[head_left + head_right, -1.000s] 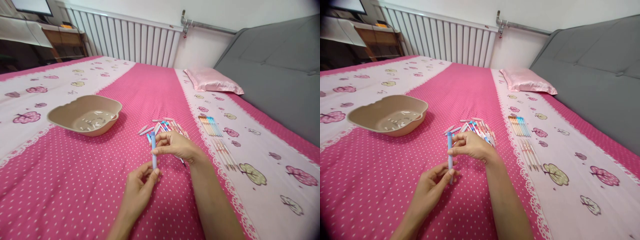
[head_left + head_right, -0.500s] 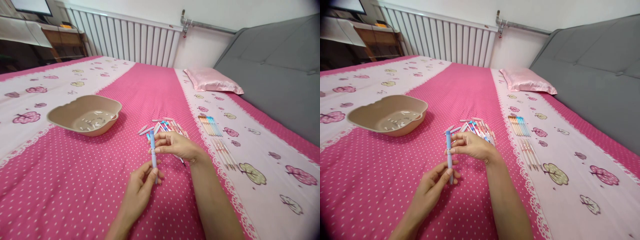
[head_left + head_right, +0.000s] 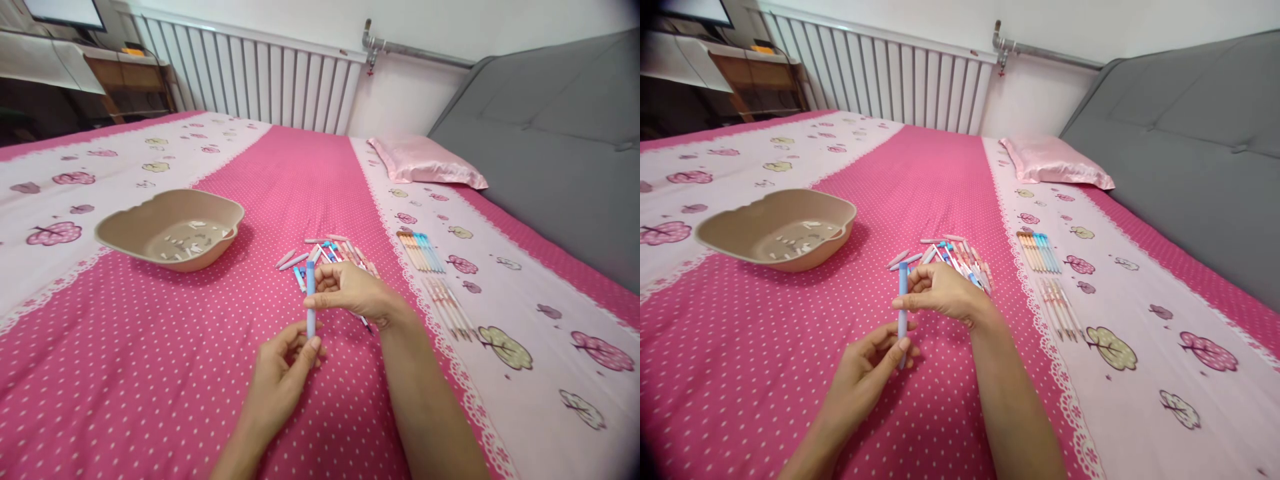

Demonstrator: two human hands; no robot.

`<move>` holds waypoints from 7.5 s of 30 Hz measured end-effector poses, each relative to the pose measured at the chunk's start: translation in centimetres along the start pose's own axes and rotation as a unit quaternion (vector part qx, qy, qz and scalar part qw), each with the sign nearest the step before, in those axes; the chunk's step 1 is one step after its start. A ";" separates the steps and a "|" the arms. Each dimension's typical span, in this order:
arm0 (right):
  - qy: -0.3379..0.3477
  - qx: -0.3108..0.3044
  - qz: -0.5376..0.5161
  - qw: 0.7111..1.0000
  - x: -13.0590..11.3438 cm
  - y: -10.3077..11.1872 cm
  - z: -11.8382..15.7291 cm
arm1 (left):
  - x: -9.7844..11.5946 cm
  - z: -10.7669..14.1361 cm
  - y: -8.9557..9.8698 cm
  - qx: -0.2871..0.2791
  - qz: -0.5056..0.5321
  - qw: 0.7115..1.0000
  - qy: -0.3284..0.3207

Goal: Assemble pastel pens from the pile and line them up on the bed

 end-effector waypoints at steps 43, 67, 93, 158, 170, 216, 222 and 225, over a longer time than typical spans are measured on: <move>0.013 -0.036 0.015 0.999 -0.7 -0.4 0.6 | 0.8 0.2 0.1 -0.045 0.070 0.996 0.013; 0.024 -0.050 -0.019 0.998 -0.9 -0.7 0.6 | 0.6 0.5 0.1 -0.060 0.116 0.991 0.018; 0.000 -0.031 -0.016 0.999 -1.3 -1.2 0.7 | 0.7 0.4 -0.1 -0.074 0.120 0.990 0.013; -0.016 -0.131 -0.070 0.989 -1.2 -2.0 1.1 | 0.9 0.4 0.5 -0.012 0.197 0.979 0.041; -0.053 -0.024 -0.033 0.998 -0.9 -3.7 0.3 | -0.3 -0.1 0.8 0.092 0.155 0.982 0.062; 0.115 0.208 0.500 0.833 4.8 -0.1 -4.9 | 0.1 -0.4 0.7 0.157 0.220 0.957 0.108; 0.121 0.226 0.475 0.842 4.4 -0.2 -4.6 | 0.0 -0.1 0.8 0.147 0.208 0.962 0.097; 0.149 0.247 0.363 0.886 3.1 -0.3 -4.1 | 0.2 -0.1 0.6 0.139 0.190 0.968 0.093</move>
Point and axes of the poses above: each hand's wrist, its own z-axis away from the middle knuckle, its own y-axis out of the back of the hand, x = y × z, the point moved 1 cm from there along -z, towards the middle knuckle, and after that the axes turned 5 degrees about -z, right-handed, at the moved point
